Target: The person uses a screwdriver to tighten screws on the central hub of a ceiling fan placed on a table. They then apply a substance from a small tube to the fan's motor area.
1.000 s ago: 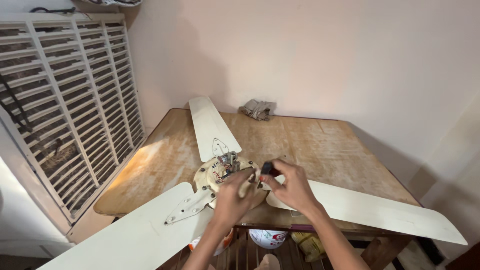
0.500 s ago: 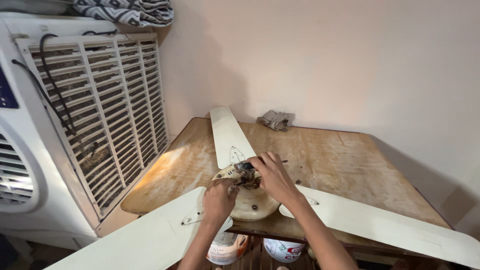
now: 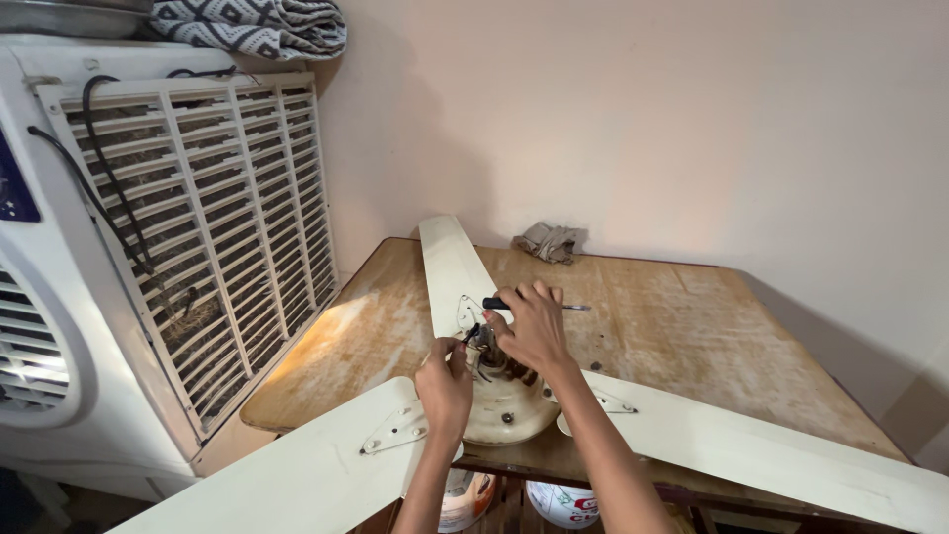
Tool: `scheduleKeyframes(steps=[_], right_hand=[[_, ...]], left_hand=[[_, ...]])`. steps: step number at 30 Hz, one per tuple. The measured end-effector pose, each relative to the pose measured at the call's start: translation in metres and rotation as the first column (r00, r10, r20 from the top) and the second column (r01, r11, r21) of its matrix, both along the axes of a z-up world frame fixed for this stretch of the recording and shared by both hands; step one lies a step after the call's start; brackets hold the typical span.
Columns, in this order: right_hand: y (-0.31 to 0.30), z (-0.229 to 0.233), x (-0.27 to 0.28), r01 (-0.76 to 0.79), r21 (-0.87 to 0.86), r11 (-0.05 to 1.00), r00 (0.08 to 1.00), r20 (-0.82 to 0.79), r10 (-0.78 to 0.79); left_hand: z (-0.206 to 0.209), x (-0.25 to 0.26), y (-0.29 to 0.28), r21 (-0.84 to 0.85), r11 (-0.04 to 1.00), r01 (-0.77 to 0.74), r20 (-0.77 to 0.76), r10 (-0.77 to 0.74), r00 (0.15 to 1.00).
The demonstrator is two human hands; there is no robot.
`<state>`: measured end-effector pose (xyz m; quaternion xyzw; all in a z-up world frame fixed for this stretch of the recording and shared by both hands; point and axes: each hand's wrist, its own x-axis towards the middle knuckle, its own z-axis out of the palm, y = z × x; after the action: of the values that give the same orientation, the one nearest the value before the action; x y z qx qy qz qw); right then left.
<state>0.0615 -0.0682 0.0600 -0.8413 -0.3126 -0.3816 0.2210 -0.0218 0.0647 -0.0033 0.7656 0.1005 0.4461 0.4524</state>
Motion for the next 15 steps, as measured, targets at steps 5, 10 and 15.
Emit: scheduleKeyframes(steps=[5, 10, 15], right_hand=[[0.003, 0.002, 0.027, 0.033, 0.063, 0.997, 0.988, -0.156, -0.023], [-0.004, 0.005, 0.03, 0.042, 0.052, 0.998, 0.934, -0.357, -0.021], [-0.004, 0.005, 0.018, -0.205, 0.059, 0.977, 0.929, -0.301, 0.213]], left_hand=[[-0.015, 0.013, -0.002, -0.095, 0.995, 0.03, 0.099, -0.021, 0.995], [-0.019, 0.016, 0.001, -0.067, 0.995, 0.076, 0.082, -0.07, 0.994], [-0.024, 0.023, 0.01, 0.066, 0.99, 0.127, -0.063, -0.123, 0.99]])
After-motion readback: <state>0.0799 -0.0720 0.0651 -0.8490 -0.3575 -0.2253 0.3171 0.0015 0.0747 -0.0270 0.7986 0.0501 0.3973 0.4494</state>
